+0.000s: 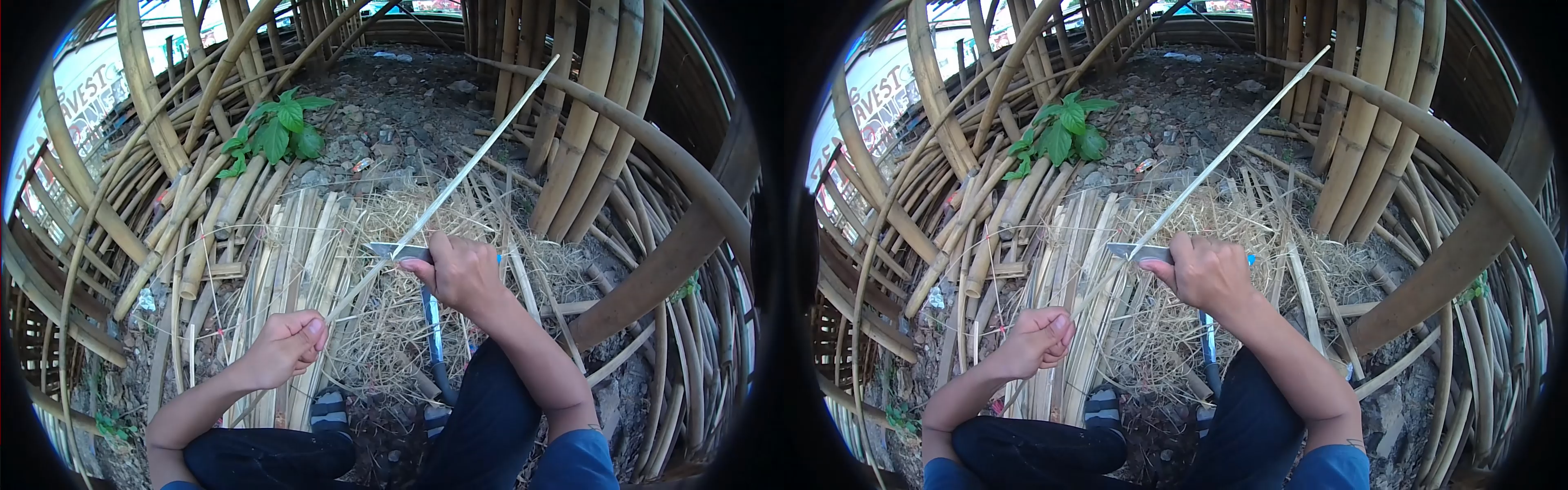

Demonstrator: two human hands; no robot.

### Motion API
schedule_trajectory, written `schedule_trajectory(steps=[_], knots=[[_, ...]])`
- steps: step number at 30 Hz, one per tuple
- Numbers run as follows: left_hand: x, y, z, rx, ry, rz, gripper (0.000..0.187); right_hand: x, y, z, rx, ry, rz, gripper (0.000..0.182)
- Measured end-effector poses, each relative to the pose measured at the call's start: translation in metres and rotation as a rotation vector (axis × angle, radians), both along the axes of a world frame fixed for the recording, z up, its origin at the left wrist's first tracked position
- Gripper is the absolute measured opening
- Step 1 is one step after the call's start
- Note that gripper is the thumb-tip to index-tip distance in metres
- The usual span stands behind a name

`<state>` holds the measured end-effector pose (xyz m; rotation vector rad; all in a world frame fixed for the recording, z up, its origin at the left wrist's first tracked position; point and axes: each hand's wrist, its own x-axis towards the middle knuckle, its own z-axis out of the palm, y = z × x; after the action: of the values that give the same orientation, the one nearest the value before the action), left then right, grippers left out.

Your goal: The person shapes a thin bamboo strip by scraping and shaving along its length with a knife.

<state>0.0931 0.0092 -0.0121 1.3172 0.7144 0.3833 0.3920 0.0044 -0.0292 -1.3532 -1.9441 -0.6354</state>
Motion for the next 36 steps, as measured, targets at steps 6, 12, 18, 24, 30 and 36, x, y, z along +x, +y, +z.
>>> schedule_trajectory(steps=[6, 12, 18, 24, 30, 36], knots=[[-0.008, 0.000, -0.004, -0.019, 0.014, 0.018, 0.032, -0.001, -0.001, -0.001, -0.030, -0.041, -0.054, 0.051], [-0.030, -0.005, -0.015, -0.023, 0.088, 0.075, 0.032, 0.048, 0.009, 0.015, -0.119, 0.381, -0.348, 0.054], [-0.059, 0.004, -0.036, -0.133, 0.056, 0.179, 0.033, 0.105, 0.008, 0.004, -0.244, 1.080, -0.467, 0.067], [-0.038, 0.004, -0.021, -0.196, -0.023, 0.063, 0.033, 0.019, 0.000, 0.028, -0.583, 1.283, 0.202, 0.046], [-0.011, 0.005, -0.023, -0.248, -0.023, -0.173, 0.035, 0.001, 0.000, 0.029, -0.536, 1.608, 0.644, 0.033], [0.003, 0.013, -0.026, -0.262, -0.015, -0.268, 0.038, 0.006, -0.005, 0.031, -0.315, 1.659, 0.625, 0.029]])
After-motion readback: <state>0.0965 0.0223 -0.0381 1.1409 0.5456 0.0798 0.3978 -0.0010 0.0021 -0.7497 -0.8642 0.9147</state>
